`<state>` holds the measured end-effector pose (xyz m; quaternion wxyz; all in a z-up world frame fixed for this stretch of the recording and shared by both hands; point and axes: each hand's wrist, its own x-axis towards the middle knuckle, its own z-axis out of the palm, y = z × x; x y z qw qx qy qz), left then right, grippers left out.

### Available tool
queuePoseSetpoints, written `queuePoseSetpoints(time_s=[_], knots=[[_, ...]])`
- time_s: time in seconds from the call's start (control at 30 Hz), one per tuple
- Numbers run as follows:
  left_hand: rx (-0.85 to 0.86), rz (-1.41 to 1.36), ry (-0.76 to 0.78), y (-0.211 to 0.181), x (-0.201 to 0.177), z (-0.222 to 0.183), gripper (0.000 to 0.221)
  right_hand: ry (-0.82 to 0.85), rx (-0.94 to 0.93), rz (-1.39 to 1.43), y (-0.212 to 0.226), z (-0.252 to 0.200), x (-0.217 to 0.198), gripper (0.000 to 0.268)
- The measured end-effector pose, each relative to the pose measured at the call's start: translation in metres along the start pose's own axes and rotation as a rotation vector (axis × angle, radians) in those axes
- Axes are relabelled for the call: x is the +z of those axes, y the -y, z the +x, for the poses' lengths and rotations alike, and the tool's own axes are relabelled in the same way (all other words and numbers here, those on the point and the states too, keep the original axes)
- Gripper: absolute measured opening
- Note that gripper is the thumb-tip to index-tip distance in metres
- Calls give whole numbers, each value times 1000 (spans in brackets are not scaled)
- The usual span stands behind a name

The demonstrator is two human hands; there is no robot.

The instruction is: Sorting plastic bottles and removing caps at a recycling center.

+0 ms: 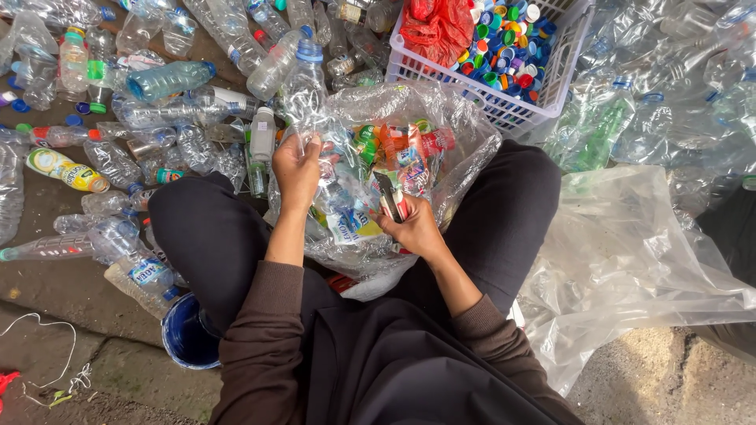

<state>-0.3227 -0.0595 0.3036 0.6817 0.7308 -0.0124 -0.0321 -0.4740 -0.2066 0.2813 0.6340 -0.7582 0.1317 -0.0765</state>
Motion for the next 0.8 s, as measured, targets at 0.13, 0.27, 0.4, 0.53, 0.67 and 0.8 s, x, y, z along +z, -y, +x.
queuePoseSetpoints(time_s=[0.13, 0.27, 0.4, 0.53, 0.67, 0.8], knots=[[19, -67, 36, -4, -3, 1, 9, -15, -27, -17, 7, -6, -1, 17], [59, -70, 17, -5, -3, -1, 6, -46, -10, -66, 12, -11, -2, 18], [50, -123, -15, -5, -3, -1, 5, -72, -14, -95, 26, -17, -2, 19], [282, -53, -300, 85, -39, 71, 13, -94, 21, -49, 21, -27, -16, 18], [320, -161, -258, 44, -41, 53, 8, -231, 116, 67, -6, -16, -36, 15], [283, -141, -174, 10, -9, 20, 7, -109, 228, 142, 40, 14, -35, 11]])
